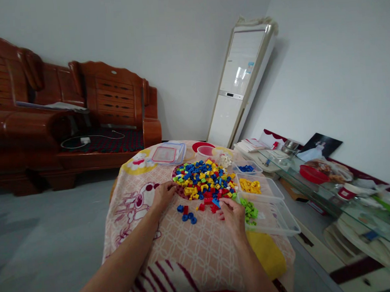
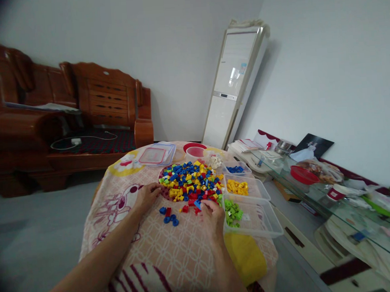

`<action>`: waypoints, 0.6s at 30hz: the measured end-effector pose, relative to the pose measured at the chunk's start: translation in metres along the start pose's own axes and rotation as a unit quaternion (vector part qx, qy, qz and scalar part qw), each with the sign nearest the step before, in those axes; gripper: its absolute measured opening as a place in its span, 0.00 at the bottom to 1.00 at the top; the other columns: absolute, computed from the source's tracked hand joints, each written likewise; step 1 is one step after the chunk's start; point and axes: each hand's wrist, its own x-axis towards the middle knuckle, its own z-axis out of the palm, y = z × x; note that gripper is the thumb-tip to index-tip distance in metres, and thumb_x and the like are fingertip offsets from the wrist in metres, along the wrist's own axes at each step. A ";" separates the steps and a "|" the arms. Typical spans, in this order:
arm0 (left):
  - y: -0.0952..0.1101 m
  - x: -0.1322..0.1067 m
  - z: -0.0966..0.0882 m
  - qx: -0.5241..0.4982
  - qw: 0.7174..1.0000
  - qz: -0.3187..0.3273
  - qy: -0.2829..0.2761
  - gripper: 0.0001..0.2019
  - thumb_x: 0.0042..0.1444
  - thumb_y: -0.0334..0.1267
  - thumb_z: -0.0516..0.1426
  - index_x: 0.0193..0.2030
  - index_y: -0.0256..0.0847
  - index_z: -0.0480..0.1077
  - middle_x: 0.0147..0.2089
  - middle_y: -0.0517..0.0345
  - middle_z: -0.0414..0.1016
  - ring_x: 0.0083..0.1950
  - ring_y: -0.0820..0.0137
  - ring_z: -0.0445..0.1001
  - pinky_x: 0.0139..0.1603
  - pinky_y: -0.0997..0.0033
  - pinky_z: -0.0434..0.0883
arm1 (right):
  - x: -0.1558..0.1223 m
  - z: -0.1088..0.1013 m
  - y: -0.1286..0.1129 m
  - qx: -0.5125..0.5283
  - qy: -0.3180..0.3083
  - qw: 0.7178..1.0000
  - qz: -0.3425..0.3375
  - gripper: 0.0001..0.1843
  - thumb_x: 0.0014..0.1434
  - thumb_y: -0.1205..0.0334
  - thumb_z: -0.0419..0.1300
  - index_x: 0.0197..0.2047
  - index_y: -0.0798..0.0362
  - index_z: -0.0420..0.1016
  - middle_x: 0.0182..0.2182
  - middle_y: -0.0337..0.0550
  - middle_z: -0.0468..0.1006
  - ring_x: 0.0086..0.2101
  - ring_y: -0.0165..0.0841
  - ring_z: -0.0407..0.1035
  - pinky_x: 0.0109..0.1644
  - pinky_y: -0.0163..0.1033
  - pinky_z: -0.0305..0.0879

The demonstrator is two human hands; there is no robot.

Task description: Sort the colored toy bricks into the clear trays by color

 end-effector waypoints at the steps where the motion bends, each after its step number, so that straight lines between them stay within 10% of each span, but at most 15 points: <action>1: 0.000 0.000 0.000 0.001 1.000 0.001 0.001 0.14 0.50 0.42 0.52 0.36 0.39 0.77 0.33 0.55 0.80 0.37 0.65 0.75 0.35 0.73 0.67 | 0.003 -0.004 -0.003 0.002 0.006 1.000 -0.002 0.25 0.50 0.48 0.59 0.41 0.60 0.79 0.20 0.42 0.78 0.19 0.33 0.72 0.20 0.34 0.68; 12: -0.007 0.004 0.003 0.017 1.000 0.013 0.004 0.14 0.51 0.41 0.52 0.37 0.40 0.77 0.34 0.56 0.80 0.37 0.65 0.75 0.36 0.73 0.67 | 0.054 -0.046 -0.006 0.013 0.010 1.000 0.025 0.19 0.42 0.52 0.64 0.33 0.60 0.78 0.19 0.43 0.77 0.18 0.37 0.72 0.15 0.35 0.65; 18: -0.004 0.001 0.001 0.010 1.000 0.001 -0.005 0.14 0.51 0.41 0.51 0.38 0.40 0.76 0.32 0.56 0.79 0.38 0.64 0.75 0.36 0.72 0.67 | 0.127 -0.065 -0.032 0.051 0.119 0.988 -0.084 0.23 0.44 0.51 0.62 0.39 0.61 0.77 0.23 0.47 0.78 0.25 0.40 0.75 0.26 0.43 0.73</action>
